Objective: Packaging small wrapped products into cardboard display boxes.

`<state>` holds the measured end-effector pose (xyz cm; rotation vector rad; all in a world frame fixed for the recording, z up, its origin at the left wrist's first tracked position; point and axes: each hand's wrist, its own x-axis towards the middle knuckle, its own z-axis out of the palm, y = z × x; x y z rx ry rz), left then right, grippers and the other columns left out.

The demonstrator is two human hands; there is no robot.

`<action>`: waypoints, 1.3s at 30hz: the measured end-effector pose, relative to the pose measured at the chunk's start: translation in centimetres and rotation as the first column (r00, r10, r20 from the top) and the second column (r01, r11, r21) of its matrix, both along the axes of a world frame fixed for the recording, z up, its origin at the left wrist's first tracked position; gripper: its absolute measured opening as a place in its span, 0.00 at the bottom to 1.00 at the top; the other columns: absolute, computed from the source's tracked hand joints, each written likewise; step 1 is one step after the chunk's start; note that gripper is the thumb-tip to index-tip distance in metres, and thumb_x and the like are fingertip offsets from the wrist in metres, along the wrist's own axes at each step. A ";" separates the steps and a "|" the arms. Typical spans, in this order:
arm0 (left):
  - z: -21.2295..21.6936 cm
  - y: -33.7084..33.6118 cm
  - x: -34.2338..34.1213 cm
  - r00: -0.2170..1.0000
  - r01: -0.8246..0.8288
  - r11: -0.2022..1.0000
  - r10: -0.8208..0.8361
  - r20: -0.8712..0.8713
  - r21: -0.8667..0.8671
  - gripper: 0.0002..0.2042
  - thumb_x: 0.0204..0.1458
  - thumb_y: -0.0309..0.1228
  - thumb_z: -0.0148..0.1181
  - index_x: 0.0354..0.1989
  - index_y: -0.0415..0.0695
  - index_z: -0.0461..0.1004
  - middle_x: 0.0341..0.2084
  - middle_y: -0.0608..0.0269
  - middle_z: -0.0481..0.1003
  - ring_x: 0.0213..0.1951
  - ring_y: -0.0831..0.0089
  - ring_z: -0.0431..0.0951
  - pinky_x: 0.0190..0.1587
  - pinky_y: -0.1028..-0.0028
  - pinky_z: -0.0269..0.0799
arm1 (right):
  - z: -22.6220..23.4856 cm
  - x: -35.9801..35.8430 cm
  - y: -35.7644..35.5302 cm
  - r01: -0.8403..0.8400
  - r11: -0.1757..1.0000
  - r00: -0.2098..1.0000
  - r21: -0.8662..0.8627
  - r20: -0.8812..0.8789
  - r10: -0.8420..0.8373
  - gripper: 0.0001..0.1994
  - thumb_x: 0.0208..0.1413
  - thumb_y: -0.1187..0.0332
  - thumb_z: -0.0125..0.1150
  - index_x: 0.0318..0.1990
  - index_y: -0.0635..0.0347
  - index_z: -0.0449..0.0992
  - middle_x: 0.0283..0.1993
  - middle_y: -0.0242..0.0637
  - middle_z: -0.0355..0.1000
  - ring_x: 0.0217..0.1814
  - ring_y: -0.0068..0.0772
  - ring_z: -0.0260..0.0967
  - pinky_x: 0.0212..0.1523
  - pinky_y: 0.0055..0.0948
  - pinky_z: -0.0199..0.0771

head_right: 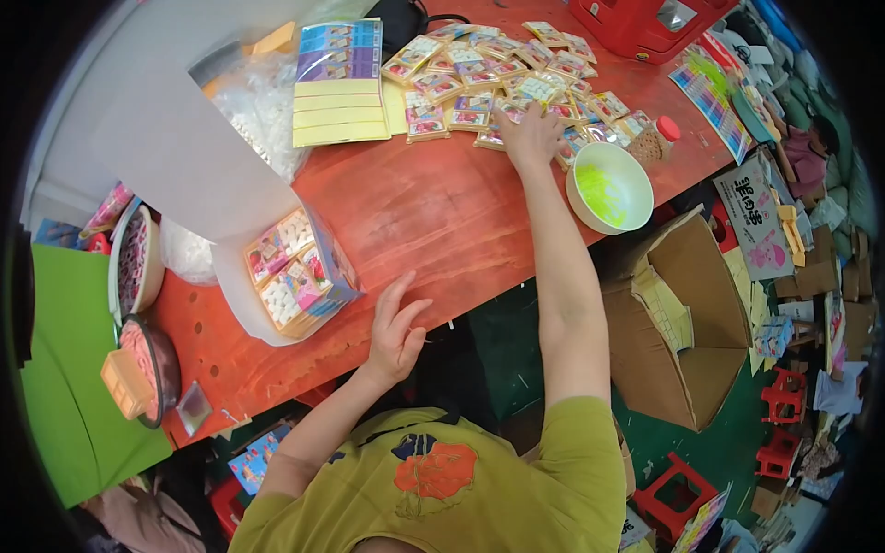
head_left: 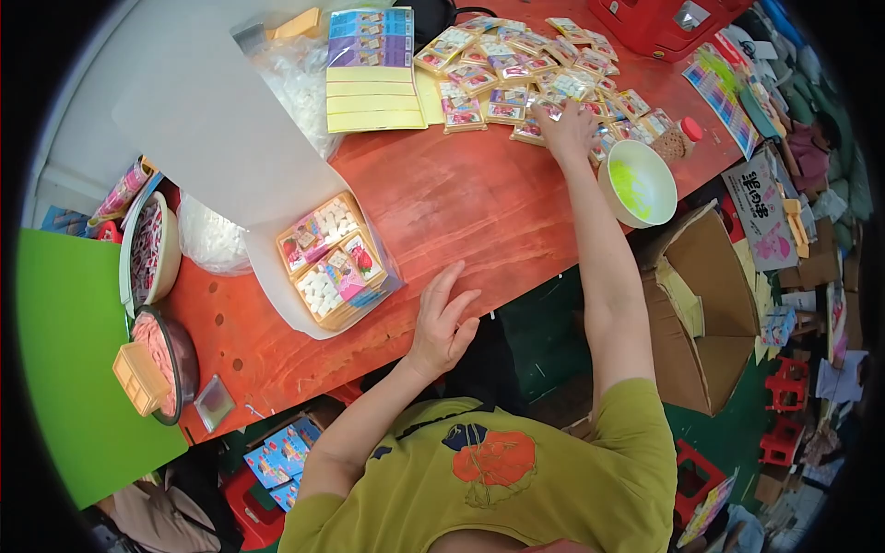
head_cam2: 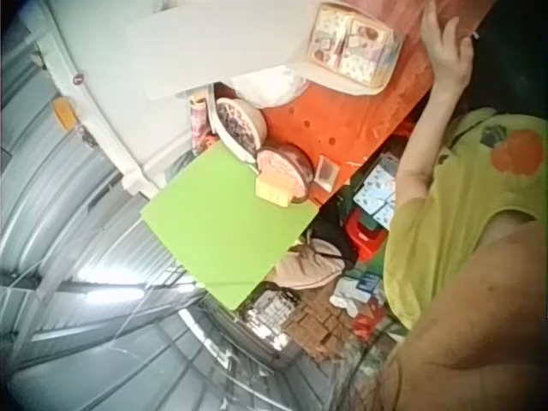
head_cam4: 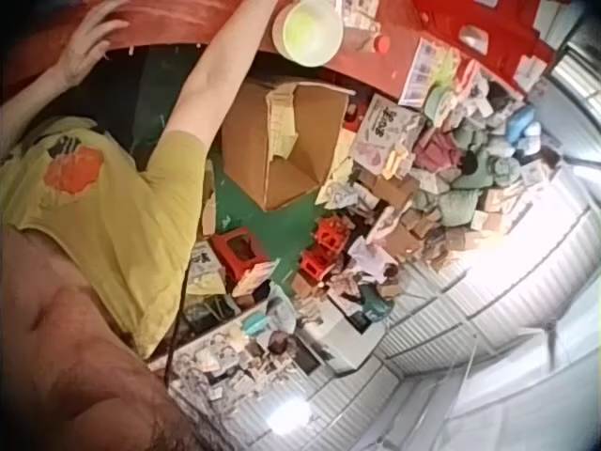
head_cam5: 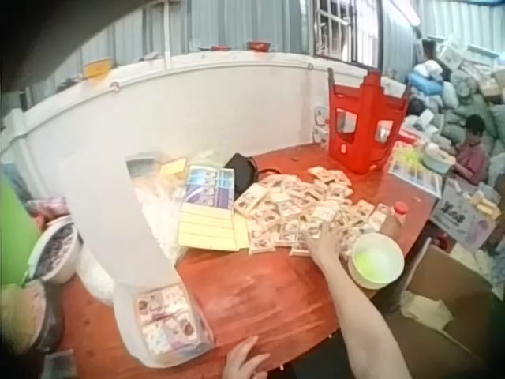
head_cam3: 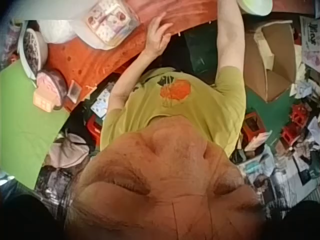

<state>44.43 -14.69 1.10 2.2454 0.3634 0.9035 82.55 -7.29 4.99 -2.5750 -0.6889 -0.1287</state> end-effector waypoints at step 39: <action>-0.6 1.6 -1.0 0.997 0.068 0.997 -0.068 -0.038 0.019 0.24 0.57 0.47 0.62 0.48 0.35 0.76 0.62 0.40 0.67 0.60 0.43 0.70 0.61 0.54 0.69 | 0.6 8.5 1.6 0.019 0.994 0.999 -0.111 -0.043 -0.024 0.46 0.47 0.47 0.71 0.74 0.46 0.58 0.70 0.68 0.53 0.74 0.66 0.52 0.71 0.52 0.59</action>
